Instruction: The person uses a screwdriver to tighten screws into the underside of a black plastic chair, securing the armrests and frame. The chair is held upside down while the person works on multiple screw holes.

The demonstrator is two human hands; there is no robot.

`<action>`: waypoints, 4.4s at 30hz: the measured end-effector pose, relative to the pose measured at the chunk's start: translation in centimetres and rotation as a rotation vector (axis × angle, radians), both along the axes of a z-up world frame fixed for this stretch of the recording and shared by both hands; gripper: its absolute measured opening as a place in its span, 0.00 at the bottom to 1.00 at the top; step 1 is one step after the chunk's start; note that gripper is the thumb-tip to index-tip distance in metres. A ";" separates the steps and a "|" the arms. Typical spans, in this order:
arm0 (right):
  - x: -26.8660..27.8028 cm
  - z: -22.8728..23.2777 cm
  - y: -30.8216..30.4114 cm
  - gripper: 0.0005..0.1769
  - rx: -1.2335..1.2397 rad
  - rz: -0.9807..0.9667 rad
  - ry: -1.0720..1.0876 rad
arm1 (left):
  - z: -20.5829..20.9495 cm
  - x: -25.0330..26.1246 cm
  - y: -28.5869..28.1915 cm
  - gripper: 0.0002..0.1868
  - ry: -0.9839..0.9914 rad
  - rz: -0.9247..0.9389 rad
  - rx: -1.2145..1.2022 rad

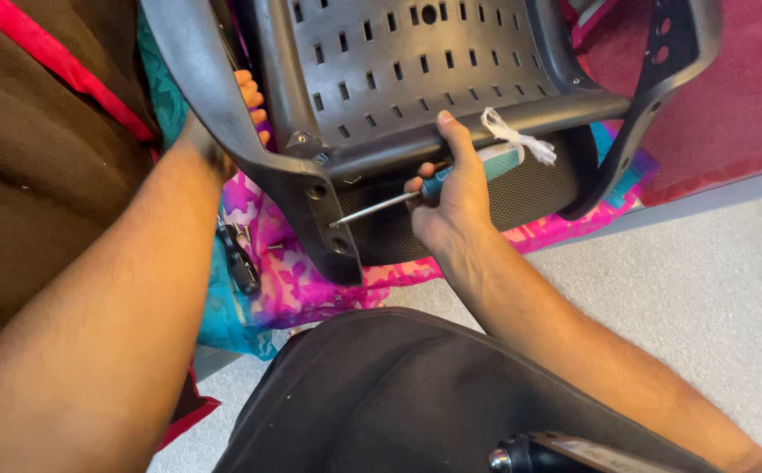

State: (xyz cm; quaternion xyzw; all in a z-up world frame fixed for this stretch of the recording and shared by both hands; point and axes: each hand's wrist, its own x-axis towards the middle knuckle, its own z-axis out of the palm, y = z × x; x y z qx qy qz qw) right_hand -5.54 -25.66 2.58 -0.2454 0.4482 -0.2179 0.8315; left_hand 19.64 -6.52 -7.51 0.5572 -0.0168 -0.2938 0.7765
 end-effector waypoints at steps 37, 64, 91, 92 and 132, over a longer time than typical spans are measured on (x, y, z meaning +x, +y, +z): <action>-9.3 -5.6 1.7 0.16 0.040 0.133 0.153 | 8.0 -11.1 2.0 0.62 -0.533 0.136 -0.177; -9.8 -6.3 1.5 0.16 0.008 0.161 0.096 | 12.2 -11.0 1.1 0.23 -1.391 0.295 0.613; -16.1 5.5 3.2 0.19 -0.552 0.338 -0.169 | 14.9 -11.7 0.1 0.10 -1.051 0.055 0.071; -16.6 5.7 3.3 0.16 -0.504 0.374 -0.178 | 14.9 -11.7 0.1 0.10 -1.071 0.050 0.087; -16.1 4.9 3.8 0.42 -0.705 1.003 0.080 | 14.9 -14.1 -0.8 0.29 -1.255 0.212 0.124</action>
